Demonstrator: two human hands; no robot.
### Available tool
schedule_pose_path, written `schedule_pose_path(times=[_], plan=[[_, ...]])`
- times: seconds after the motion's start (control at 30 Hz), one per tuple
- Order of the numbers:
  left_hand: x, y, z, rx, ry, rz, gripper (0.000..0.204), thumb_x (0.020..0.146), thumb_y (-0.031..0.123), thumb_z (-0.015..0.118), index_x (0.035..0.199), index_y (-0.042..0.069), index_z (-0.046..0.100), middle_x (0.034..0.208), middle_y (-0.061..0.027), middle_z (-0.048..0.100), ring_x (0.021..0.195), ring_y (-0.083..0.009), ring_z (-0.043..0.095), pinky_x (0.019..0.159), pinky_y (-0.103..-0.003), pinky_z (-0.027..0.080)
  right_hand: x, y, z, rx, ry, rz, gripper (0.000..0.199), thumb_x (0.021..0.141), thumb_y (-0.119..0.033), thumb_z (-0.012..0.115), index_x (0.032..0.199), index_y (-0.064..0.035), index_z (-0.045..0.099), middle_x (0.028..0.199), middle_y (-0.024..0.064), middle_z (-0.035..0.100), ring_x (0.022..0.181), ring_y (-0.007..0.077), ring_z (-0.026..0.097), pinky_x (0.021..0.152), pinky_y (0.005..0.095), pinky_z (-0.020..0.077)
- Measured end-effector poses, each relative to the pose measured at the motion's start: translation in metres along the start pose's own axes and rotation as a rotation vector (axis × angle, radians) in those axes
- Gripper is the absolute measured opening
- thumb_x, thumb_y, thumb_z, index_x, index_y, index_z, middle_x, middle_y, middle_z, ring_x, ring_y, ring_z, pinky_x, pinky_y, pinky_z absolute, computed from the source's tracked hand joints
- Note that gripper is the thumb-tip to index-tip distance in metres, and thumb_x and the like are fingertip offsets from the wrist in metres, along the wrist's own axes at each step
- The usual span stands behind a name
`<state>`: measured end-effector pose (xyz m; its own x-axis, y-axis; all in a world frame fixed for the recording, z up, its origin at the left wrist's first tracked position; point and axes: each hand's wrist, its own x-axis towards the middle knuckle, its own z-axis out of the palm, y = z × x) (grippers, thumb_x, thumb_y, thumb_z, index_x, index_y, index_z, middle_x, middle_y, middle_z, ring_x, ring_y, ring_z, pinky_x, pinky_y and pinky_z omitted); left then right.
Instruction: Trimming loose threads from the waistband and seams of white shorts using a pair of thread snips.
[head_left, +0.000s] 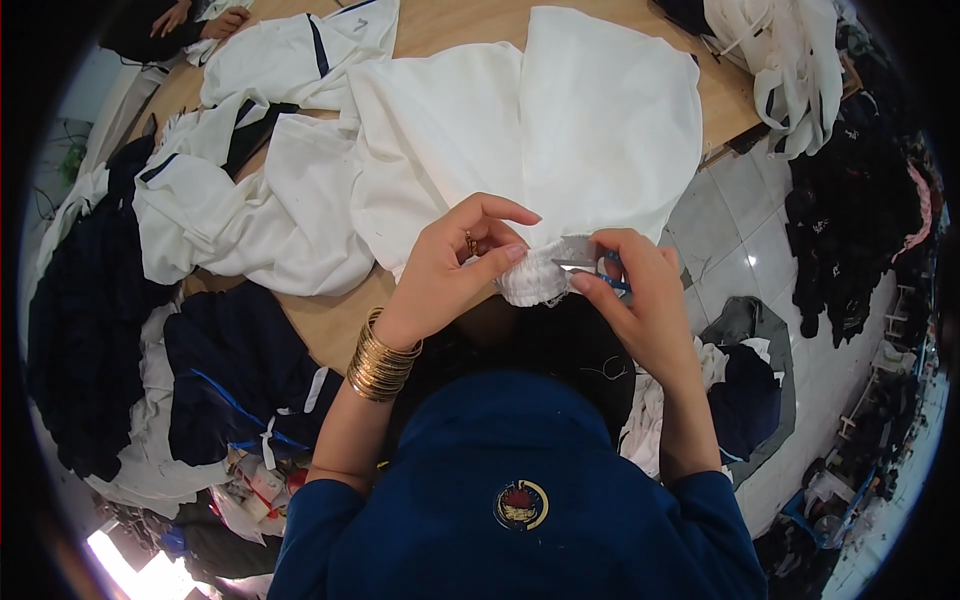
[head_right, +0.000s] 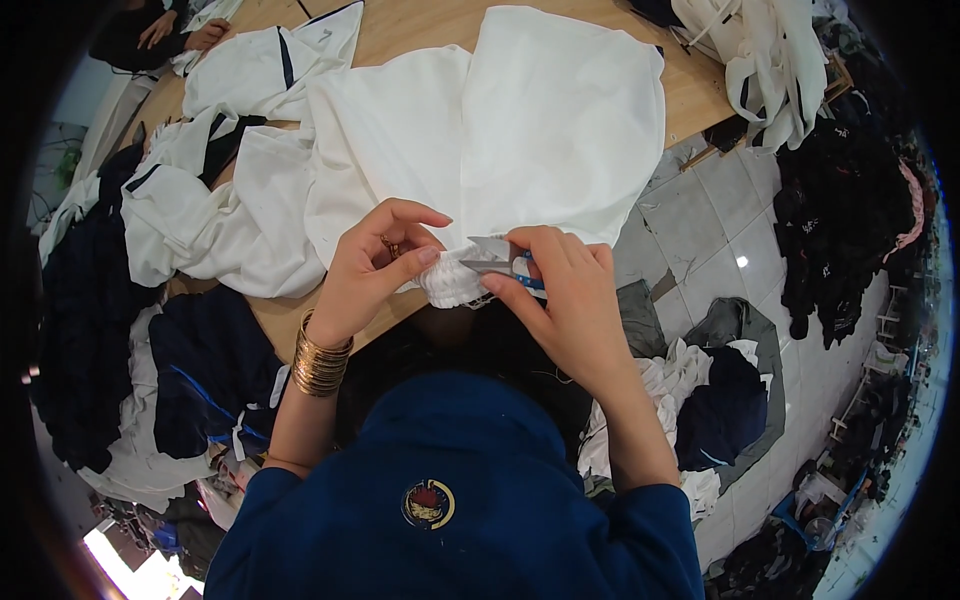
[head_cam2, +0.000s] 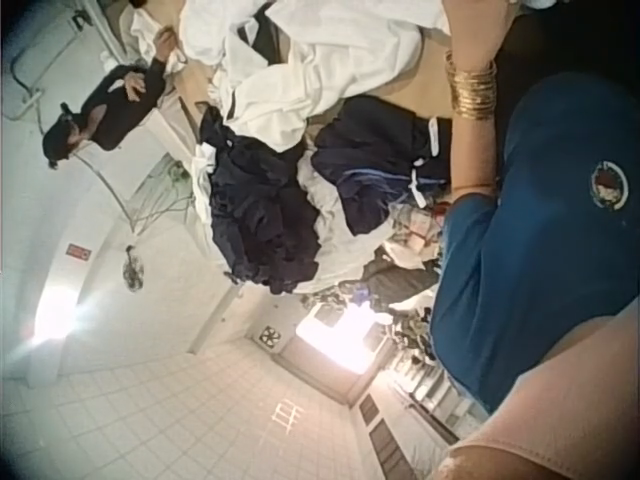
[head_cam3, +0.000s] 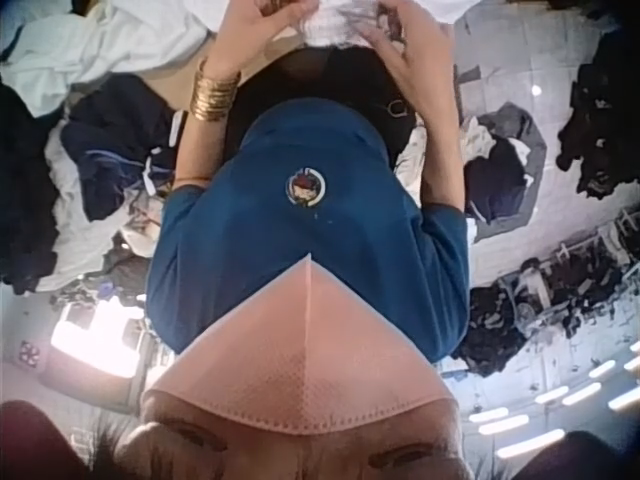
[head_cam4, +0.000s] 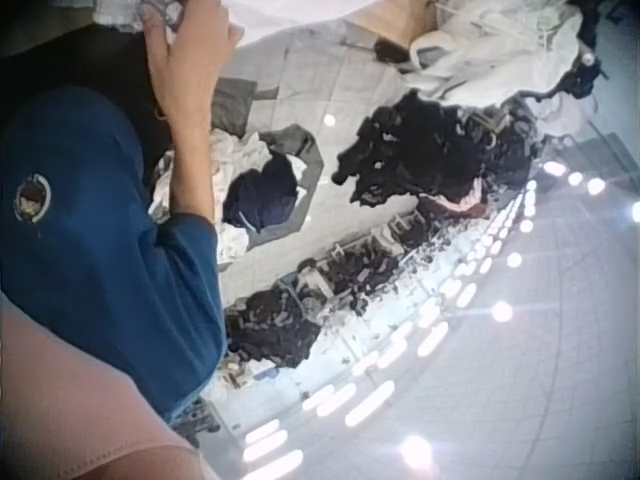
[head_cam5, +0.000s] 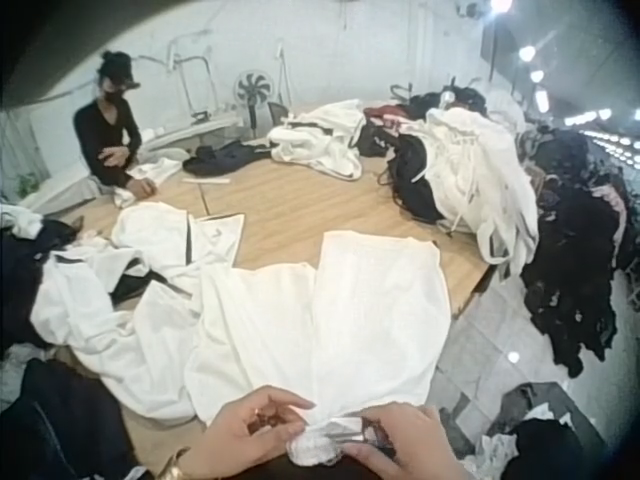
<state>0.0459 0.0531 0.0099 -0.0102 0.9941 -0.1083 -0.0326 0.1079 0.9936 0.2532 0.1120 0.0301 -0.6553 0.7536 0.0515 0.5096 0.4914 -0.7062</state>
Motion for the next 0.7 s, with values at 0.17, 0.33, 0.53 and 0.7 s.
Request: schedule_pose_path(times=[0.17,0.33,0.53,0.7], plan=[[-0.001,-0.001,-0.001,-0.045,-0.003,0.008,0.027,0.085,0.007,0.060,0.111,0.003,0.055,0.083,-0.0034,0.062,0.074,-0.0051,0.054,0.067,-0.019,0.042,0.003,0.004,0.011,-0.179,0.171,-0.148,0.029,0.078,-0.031,0.068,0.096,-0.0110,0.057,0.081,-0.0006,0.058,0.071,0.0161,0.052,0.072,0.0331,0.0300],[-0.001,-0.001,0.000,-0.089,-0.004,0.012,0.025,0.086,0.003,0.058,0.111,0.003,0.055,0.081,-0.0017,0.061,0.075,-0.0043,0.054,0.068,-0.019,0.043,0.004,0.008,0.014,-0.285,0.195,-0.240,0.028,0.076,-0.034,0.067,0.092,-0.0128,0.059,0.075,-0.0030,0.055,0.068,0.0147,0.050,0.071,0.0338,0.0298],[-0.001,-0.001,0.000,-0.077,-0.009,0.007,0.025,0.085,0.004,0.058,0.110,0.003,0.055,0.080,-0.0014,0.061,0.073,-0.0034,0.053,0.067,-0.018,0.042,0.005,0.008,0.016,-0.362,0.224,-0.271,0.026,0.076,-0.035,0.067,0.089,-0.0145,0.059,0.071,-0.0038,0.052,0.065,0.0140,0.047,0.070,0.0341,0.0297],[-0.002,0.000,0.000,-0.076,-0.015,-0.022,0.028,0.084,0.008,0.061,0.111,0.002,0.054,0.082,-0.0029,0.062,0.072,-0.0049,0.052,0.068,-0.019,0.041,0.007,0.008,0.017,-0.354,0.232,-0.286,0.024,0.076,-0.035,0.067,0.087,-0.0150,0.059,0.069,-0.0039,0.050,0.064,0.0140,0.046,0.070,0.0340,0.0294]])
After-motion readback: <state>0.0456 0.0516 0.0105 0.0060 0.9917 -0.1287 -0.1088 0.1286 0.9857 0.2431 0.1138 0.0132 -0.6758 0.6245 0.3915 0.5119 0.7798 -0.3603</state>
